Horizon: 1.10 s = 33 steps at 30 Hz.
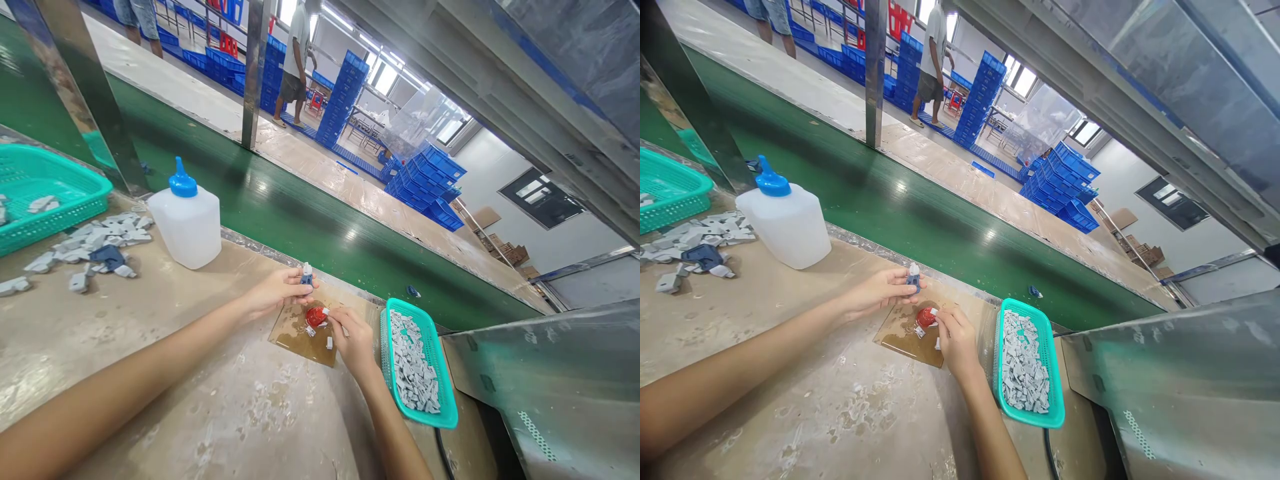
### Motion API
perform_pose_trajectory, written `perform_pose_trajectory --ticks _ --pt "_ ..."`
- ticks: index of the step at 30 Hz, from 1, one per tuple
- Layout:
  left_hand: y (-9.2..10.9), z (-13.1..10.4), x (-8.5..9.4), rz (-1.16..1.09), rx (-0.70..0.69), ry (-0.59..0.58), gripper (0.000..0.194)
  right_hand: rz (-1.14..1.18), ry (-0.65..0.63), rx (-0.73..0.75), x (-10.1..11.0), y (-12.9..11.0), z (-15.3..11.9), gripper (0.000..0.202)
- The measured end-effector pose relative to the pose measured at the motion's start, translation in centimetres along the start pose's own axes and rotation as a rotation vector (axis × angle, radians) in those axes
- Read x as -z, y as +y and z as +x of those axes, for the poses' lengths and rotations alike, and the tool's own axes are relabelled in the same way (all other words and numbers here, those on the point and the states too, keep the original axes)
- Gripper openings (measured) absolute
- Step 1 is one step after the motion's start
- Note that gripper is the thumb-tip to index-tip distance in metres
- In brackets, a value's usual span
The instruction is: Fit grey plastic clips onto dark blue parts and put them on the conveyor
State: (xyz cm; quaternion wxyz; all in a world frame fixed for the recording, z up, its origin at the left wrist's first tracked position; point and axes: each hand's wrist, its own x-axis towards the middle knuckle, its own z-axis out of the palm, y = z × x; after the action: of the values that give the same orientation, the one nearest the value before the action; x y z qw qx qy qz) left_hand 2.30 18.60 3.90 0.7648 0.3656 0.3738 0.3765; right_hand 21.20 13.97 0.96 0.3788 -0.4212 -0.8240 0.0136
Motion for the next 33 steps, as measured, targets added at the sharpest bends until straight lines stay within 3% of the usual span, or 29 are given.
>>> perform_pose_trajectory --ticks 5,10,15,18,33 --pt "-0.1 0.1 0.1 -0.022 -0.064 -0.002 0.021 0.012 -0.014 0.007 0.8 -0.7 0.6 0.02" --pt "0.0 -0.1 -0.2 -0.117 -0.001 -0.04 0.022 0.05 -0.068 -0.059 1.3 -0.9 1.0 0.019" --pt "-0.2 -0.5 -0.5 -0.043 0.027 -0.064 0.029 0.182 0.13 -0.252 1.7 -1.4 1.9 0.01" --pt "-0.4 -0.5 -0.7 0.013 -0.002 -0.062 0.03 0.294 0.15 -0.315 1.7 -1.8 2.4 0.009" --pt "-1.2 -0.5 -1.1 -0.004 -0.076 -0.045 0.03 0.297 0.095 -0.196 1.2 -3.1 3.2 0.013"
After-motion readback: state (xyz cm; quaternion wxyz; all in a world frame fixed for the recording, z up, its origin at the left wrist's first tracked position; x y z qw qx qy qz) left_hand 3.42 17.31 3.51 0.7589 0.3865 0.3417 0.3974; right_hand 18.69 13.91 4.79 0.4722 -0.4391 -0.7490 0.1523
